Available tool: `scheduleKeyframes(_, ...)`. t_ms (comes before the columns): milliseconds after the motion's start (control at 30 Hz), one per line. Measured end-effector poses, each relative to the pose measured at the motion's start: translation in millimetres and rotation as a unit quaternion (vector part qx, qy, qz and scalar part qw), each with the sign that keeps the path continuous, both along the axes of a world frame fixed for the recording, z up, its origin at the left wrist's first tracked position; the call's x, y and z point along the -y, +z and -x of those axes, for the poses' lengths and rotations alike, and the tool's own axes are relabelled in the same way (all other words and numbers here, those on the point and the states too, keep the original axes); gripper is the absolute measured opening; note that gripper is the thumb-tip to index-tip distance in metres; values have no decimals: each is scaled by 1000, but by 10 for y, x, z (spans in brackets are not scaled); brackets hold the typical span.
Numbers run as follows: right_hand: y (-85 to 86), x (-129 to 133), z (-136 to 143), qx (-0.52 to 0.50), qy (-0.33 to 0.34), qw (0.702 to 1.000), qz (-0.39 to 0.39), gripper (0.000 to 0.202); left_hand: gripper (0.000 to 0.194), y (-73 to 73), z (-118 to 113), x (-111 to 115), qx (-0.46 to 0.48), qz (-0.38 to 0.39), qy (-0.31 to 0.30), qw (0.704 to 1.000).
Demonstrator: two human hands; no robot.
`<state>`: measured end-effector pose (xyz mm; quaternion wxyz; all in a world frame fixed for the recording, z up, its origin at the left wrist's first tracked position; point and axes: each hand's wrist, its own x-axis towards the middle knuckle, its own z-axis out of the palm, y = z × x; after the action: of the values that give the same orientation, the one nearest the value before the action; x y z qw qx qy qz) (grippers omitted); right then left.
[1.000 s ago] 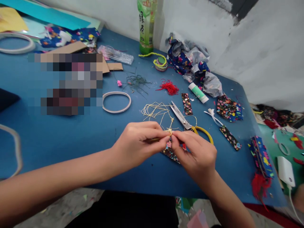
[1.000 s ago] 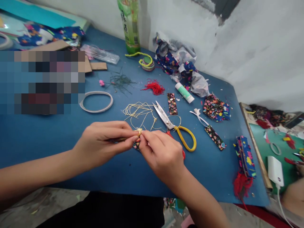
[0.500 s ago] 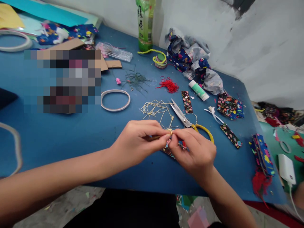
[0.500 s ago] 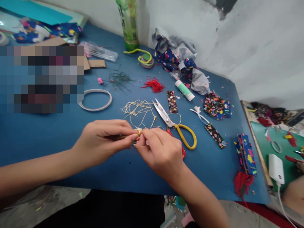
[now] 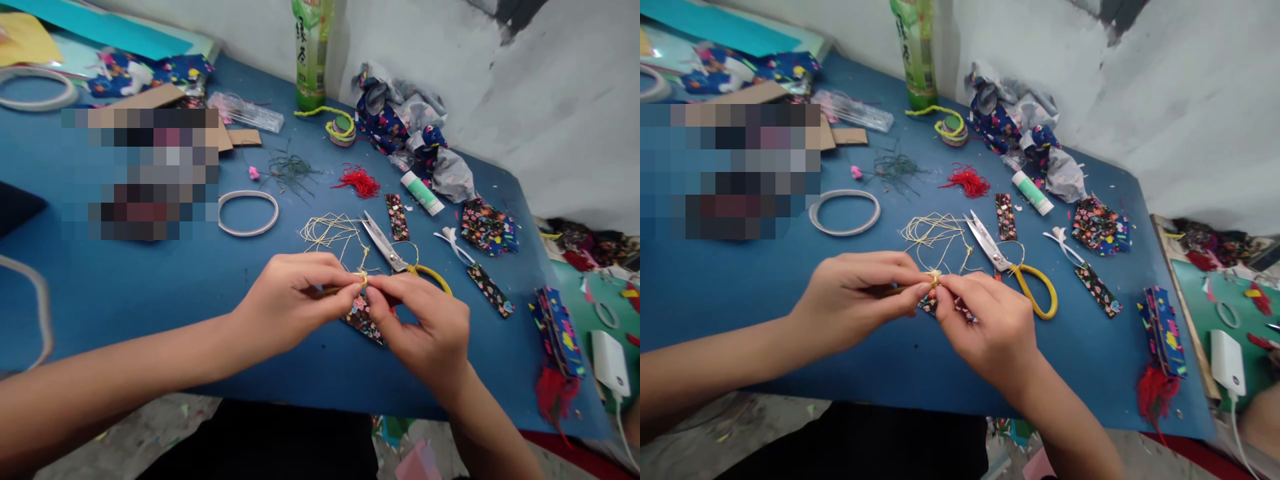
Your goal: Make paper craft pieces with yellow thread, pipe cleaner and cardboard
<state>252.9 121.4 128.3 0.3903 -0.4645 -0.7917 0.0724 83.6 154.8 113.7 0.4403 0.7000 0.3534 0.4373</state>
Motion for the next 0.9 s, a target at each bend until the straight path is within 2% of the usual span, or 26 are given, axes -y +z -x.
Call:
scheduleKeyframes(333,-80,60,31,142,-60,979,-131,7,9,-78,-4,25,-30,-108,10,994)
scheduleKeyframes(633,-13,51,48,98,-65,989,-88,8,8,-76,-7,49,-11,-80,-4,997)
scheduleKeyframes(900,-7,19,71,95,-75,988,-97,11,8,-49,-19,60,-8,-71,3,997)
